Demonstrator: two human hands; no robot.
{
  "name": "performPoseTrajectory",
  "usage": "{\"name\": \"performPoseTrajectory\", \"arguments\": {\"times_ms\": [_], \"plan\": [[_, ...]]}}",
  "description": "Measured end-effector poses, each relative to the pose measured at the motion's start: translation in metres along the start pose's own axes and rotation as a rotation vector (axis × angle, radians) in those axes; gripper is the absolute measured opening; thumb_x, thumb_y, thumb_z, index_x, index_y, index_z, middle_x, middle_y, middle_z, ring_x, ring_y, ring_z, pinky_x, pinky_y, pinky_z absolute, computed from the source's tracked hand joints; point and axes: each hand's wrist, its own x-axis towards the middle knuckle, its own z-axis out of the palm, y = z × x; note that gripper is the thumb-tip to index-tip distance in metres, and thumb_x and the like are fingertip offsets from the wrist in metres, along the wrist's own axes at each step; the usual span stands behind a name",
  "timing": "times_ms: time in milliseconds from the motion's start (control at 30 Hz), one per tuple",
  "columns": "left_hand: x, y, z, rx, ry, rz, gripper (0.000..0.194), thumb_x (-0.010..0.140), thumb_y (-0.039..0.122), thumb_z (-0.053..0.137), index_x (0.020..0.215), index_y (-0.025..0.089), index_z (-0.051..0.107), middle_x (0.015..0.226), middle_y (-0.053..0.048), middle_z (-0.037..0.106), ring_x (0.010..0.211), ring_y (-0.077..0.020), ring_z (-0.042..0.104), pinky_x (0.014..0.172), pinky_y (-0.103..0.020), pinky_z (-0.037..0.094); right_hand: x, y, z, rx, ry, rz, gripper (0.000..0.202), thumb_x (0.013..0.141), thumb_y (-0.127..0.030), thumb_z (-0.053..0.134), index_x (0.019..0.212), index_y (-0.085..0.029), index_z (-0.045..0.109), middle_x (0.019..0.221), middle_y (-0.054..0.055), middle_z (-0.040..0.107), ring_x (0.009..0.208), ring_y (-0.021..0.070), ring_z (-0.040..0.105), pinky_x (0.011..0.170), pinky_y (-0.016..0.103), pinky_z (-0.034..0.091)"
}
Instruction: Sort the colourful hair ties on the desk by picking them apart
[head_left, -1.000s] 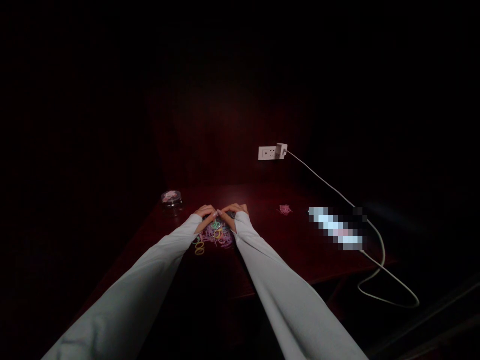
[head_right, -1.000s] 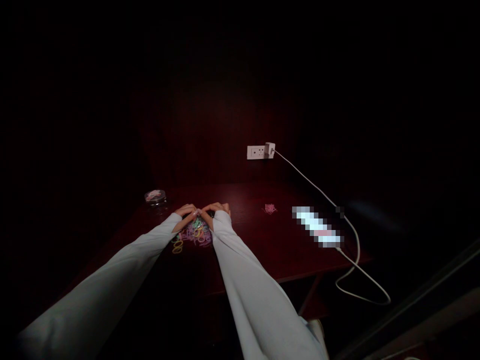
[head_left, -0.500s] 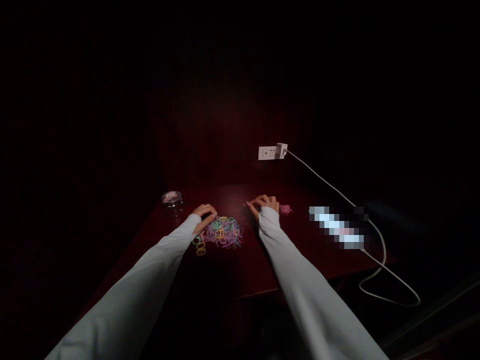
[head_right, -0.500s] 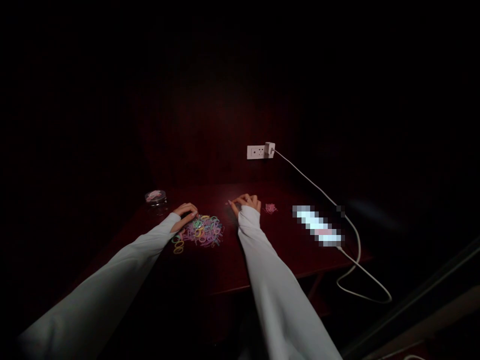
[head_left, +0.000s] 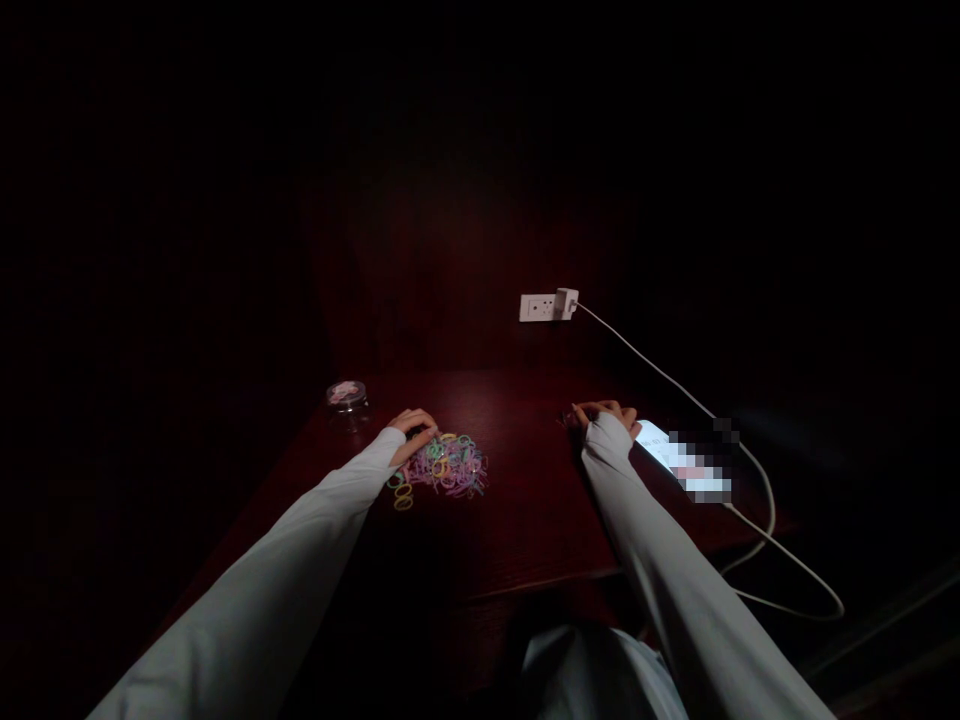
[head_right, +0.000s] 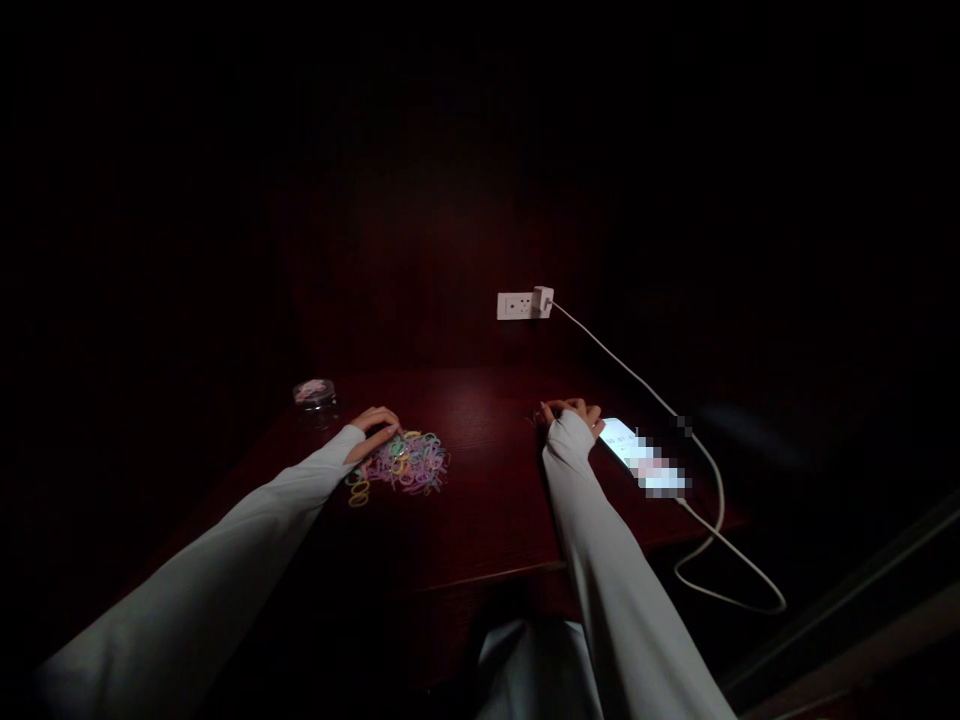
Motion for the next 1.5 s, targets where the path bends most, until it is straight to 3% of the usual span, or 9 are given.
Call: {"name": "performPoseTrajectory", "arguments": {"times_ms": [200, 400, 600, 700, 800, 900, 1133, 1300, 1500], "plan": [[0.000, -0.003, 0.001, -0.040, 0.002, 0.000, 0.036, 0.097, 0.050, 0.050, 0.088, 0.021, 0.070, 0.097, -0.006, 0.071, 0.097, -0.0233, 0.059, 0.096, -0.036, 0.043, 0.004, 0.001, 0.009, 0.081, 0.074, 0.055, 0.043, 0.090, -0.058, 0.055, 0.103, -0.027, 0.082, 0.123, 0.012, 0.064, 0.113, 0.0342, 0.040, 0.097, 0.052, 0.029], [-0.003, -0.002, -0.004, -0.044, -0.017, -0.013, 0.033, 0.097, 0.048, 0.052, 0.095, 0.022, 0.071, 0.103, -0.006, 0.071, 0.101, -0.0239, 0.058, 0.099, -0.036, 0.041, 0.006, -0.010, 0.013, 0.249, 0.240, 0.187, 0.044, 0.095, -0.044, 0.042, 0.112, -0.025, 0.078, 0.124, 0.013, 0.064, 0.116, 0.0343, 0.041, 0.098, 0.052, 0.028], [-0.001, -0.002, -0.004, 0.049, -0.005, -0.147, 0.033, 0.100, 0.046, 0.045, 0.104, 0.027, 0.071, 0.116, -0.003, 0.072, 0.115, -0.0273, 0.056, 0.109, -0.047, 0.029, 0.000, -0.035, 0.001, 0.221, 0.240, 0.080, 0.038, 0.096, -0.035, 0.044, 0.112, -0.025, 0.077, 0.122, 0.011, 0.064, 0.118, 0.0321, 0.042, 0.102, 0.049, 0.028], [0.004, -0.003, -0.003, 0.074, 0.032, -0.206, 0.039, 0.103, 0.045, 0.038, 0.103, 0.028, 0.072, 0.116, -0.002, 0.072, 0.115, -0.0276, 0.055, 0.110, -0.049, 0.029, -0.017, -0.055, 0.002, 0.249, 0.137, -0.135, 0.031, 0.094, -0.035, 0.052, 0.109, -0.025, 0.077, 0.118, 0.011, 0.065, 0.113, 0.0302, 0.047, 0.098, 0.045, 0.034], [0.006, -0.002, -0.001, 0.073, 0.042, -0.229, 0.043, 0.104, 0.045, 0.034, 0.105, 0.027, 0.073, 0.117, -0.003, 0.071, 0.113, -0.0272, 0.055, 0.110, -0.050, 0.029, -0.042, -0.079, 0.009, 0.356, -0.122, -0.518, 0.028, 0.089, -0.038, 0.064, 0.111, -0.026, 0.076, 0.114, 0.008, 0.067, 0.110, 0.0268, 0.052, 0.099, 0.039, 0.038], [0.007, -0.001, 0.002, 0.051, 0.038, -0.207, 0.045, 0.105, 0.044, 0.030, 0.107, 0.027, 0.072, 0.120, -0.002, 0.069, 0.114, -0.0255, 0.055, 0.111, -0.048, 0.031, -0.070, -0.102, 0.017, 0.438, -0.367, -0.716, 0.039, 0.083, -0.044, 0.074, 0.120, -0.030, 0.072, 0.117, 0.005, 0.066, 0.107, 0.0235, 0.057, 0.100, 0.037, 0.041], [0.013, -0.009, 0.007, 0.025, -0.059, -0.165, 0.046, 0.104, 0.046, 0.032, 0.110, 0.025, 0.072, 0.124, -0.004, 0.068, 0.119, -0.0251, 0.056, 0.112, -0.042, 0.036, -0.101, -0.129, 0.030, 0.321, -0.466, -0.879, 0.075, 0.063, -0.054, 0.089, 0.130, -0.030, 0.067, 0.132, 0.006, 0.060, 0.114, 0.0271, 0.054, 0.100, 0.040, 0.042], [0.011, -0.006, 0.010, -0.025, -0.024, -0.099, 0.048, 0.104, 0.048, 0.031, 0.107, 0.025, 0.073, 0.121, -0.005, 0.069, 0.121, -0.0248, 0.057, 0.114, -0.041, 0.035, -0.099, -0.126, 0.049, 0.253, -0.501, -0.822, 0.059, 0.073, -0.047, 0.084, 0.127, -0.030, 0.069, 0.124, 0.006, 0.065, 0.108, 0.0253, 0.057, 0.096, 0.038, 0.044], [0.009, 0.000, 0.014, -0.220, 0.019, -0.044, 0.049, 0.102, 0.052, 0.037, 0.103, 0.021, 0.074, 0.116, -0.009, 0.070, 0.119, -0.0246, 0.061, 0.114, -0.038, 0.040, -0.091, -0.121, 0.060, 0.414, -0.537, -0.683, 0.039, 0.080, -0.031, 0.077, 0.118, -0.029, 0.072, 0.112, 0.003, 0.068, 0.100, 0.0206, 0.064, 0.087, 0.031, 0.049]]}}
